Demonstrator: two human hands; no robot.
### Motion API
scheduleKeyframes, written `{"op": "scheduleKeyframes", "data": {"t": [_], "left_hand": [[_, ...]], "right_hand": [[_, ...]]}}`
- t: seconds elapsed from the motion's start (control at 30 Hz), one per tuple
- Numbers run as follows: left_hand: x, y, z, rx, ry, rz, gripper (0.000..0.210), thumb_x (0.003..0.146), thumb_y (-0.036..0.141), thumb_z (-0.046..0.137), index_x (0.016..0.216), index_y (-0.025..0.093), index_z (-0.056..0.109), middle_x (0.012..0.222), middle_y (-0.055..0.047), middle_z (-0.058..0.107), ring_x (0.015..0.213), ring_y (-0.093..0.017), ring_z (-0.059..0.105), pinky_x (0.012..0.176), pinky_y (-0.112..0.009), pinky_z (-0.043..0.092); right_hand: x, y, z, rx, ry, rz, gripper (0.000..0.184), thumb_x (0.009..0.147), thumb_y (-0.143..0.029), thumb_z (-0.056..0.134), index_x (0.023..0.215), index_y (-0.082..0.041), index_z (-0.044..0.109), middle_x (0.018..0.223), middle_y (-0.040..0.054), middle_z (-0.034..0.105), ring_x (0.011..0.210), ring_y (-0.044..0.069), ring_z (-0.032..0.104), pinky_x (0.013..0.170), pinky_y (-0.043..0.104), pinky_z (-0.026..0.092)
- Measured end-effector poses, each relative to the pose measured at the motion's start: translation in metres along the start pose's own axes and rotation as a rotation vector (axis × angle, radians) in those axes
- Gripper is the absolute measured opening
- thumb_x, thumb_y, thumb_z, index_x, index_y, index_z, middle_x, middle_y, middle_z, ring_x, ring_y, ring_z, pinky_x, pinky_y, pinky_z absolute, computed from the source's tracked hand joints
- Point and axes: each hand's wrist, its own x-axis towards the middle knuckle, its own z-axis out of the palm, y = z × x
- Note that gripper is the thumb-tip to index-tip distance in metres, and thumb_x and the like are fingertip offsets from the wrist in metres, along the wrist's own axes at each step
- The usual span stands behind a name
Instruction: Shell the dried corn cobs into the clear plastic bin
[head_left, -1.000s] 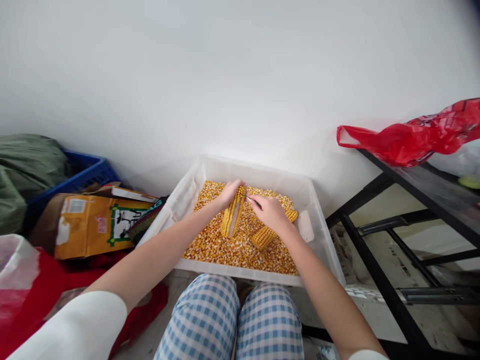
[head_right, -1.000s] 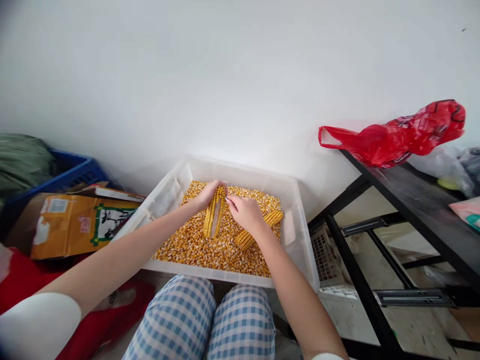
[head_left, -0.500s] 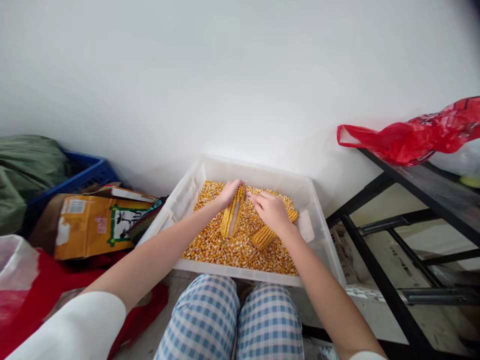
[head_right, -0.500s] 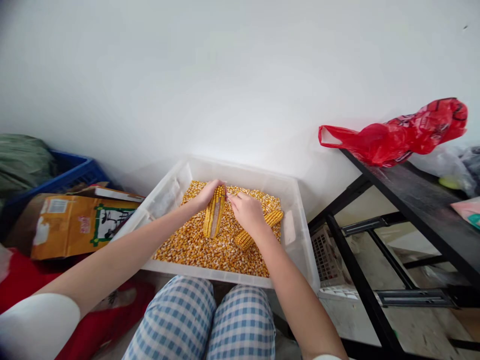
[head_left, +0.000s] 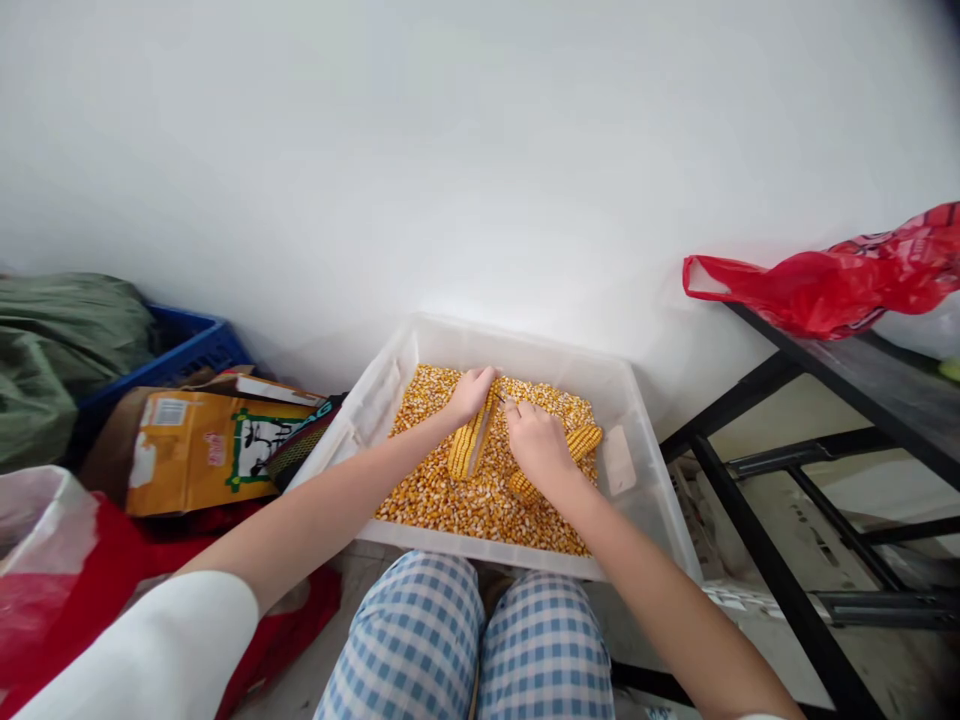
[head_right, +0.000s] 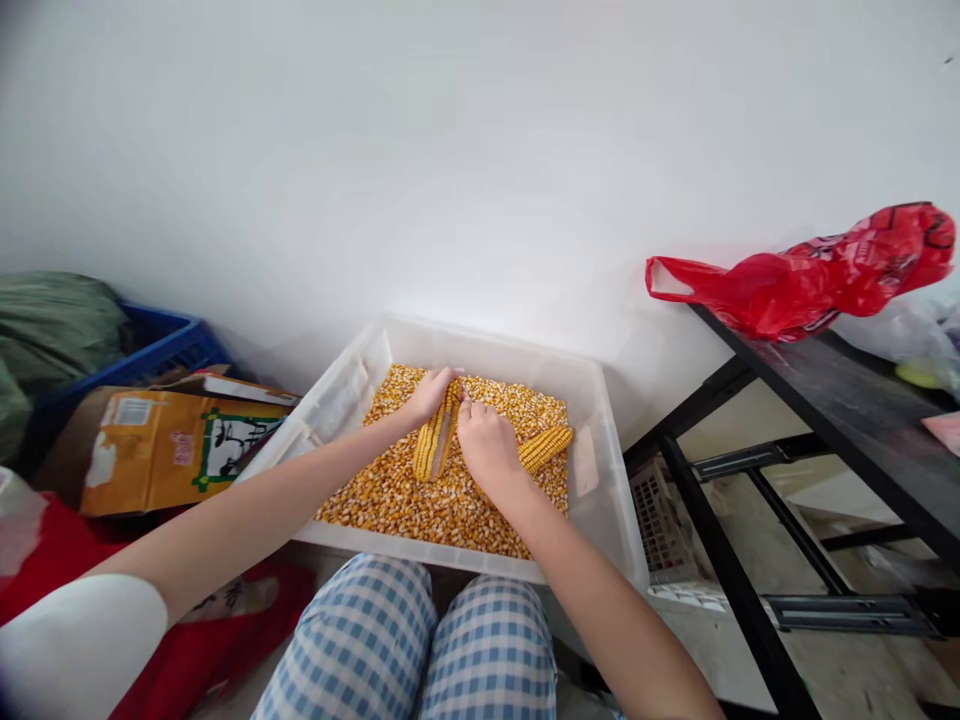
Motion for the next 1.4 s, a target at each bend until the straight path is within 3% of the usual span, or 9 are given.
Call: {"op": "scheduleKeyframes", "data": {"t": [0.2, 0.33, 0.53, 0.67, 0.93, 1.17, 1.3, 1.4], "left_hand": [[-0.003, 0.002, 0.003, 0.030, 0.008, 0.049, 0.039, 0.075, 0.048, 0.034, 0.058, 0.015, 0.047, 0.057, 0.000, 0.047, 0.064, -0.016, 0.043, 0.061, -0.026, 0.035], [-0.006, 0.006, 0.004, 0.089, 0.012, 0.039, 0.038, 0.075, 0.046, 0.033, 0.056, 0.016, 0.046, 0.055, 0.001, 0.043, 0.063, -0.016, 0.043, 0.061, -0.026, 0.035], [-0.007, 0.006, 0.007, 0.067, -0.055, 0.074, 0.035, 0.074, 0.041, 0.033, 0.058, 0.015, 0.049, 0.059, 0.000, 0.048, 0.069, -0.018, 0.046, 0.066, -0.027, 0.036], [-0.007, 0.007, 0.007, 0.041, -0.065, 0.071, 0.031, 0.073, 0.039, 0.033, 0.057, 0.016, 0.046, 0.060, 0.000, 0.048, 0.068, -0.018, 0.045, 0.065, -0.028, 0.036], [-0.011, 0.009, 0.006, 0.021, -0.088, 0.104, 0.031, 0.071, 0.039, 0.033, 0.052, 0.017, 0.042, 0.054, 0.001, 0.043, 0.061, -0.015, 0.043, 0.061, -0.027, 0.036], [-0.018, 0.010, 0.013, 0.050, -0.256, 0.172, 0.032, 0.072, 0.036, 0.034, 0.050, 0.016, 0.045, 0.052, 0.001, 0.045, 0.058, -0.014, 0.044, 0.061, -0.026, 0.037], [-0.014, 0.009, 0.006, -0.026, -0.167, 0.076, 0.032, 0.072, 0.039, 0.036, 0.051, 0.016, 0.046, 0.049, 0.001, 0.045, 0.055, -0.014, 0.043, 0.057, -0.027, 0.037], [-0.010, 0.008, -0.003, -0.136, -0.170, -0.029, 0.034, 0.073, 0.039, 0.034, 0.055, 0.014, 0.050, 0.050, -0.001, 0.049, 0.052, -0.015, 0.046, 0.055, -0.027, 0.038]], "right_hand": [[-0.003, -0.009, 0.001, -0.088, 0.022, -0.019, 0.036, 0.087, -0.005, 0.028, 0.115, 0.000, 0.050, 0.086, 0.0186, 0.059, 0.079, 0.022, 0.059, 0.061, 0.029, 0.046], [-0.002, -0.008, -0.004, -0.085, -0.002, -0.031, 0.035, 0.086, -0.004, 0.028, 0.110, -0.001, 0.053, 0.085, 0.0184, 0.060, 0.077, 0.022, 0.059, 0.058, 0.029, 0.046], [0.006, 0.013, -0.015, 0.041, -0.107, -0.086, 0.030, 0.085, -0.009, 0.035, 0.104, -0.010, 0.058, 0.089, 0.0130, 0.063, 0.078, 0.021, 0.061, 0.068, 0.030, 0.046], [0.008, 0.021, -0.023, 0.028, -0.147, -0.136, 0.032, 0.086, -0.010, 0.033, 0.109, -0.009, 0.055, 0.093, 0.0140, 0.063, 0.082, 0.020, 0.061, 0.071, 0.029, 0.044], [0.028, 0.045, -0.044, 0.101, -0.302, -0.321, 0.032, 0.089, -0.024, 0.035, 0.089, -0.014, 0.065, 0.085, 0.0122, 0.067, 0.079, 0.020, 0.061, 0.070, 0.027, 0.040], [0.036, 0.060, -0.042, 0.250, -0.388, -0.344, 0.025, 0.085, -0.026, 0.045, 0.082, -0.021, 0.070, 0.079, 0.0050, 0.069, 0.066, 0.015, 0.059, 0.059, 0.023, 0.036], [0.032, 0.060, -0.035, 0.313, -0.343, -0.305, 0.025, 0.085, -0.029, 0.045, 0.088, -0.024, 0.069, 0.082, 0.0036, 0.069, 0.069, 0.015, 0.059, 0.062, 0.024, 0.037], [0.027, 0.054, -0.029, 0.337, -0.181, -0.216, 0.029, 0.088, -0.027, 0.040, 0.096, -0.023, 0.067, 0.090, 0.0049, 0.068, 0.079, 0.016, 0.060, 0.070, 0.024, 0.039]]}}
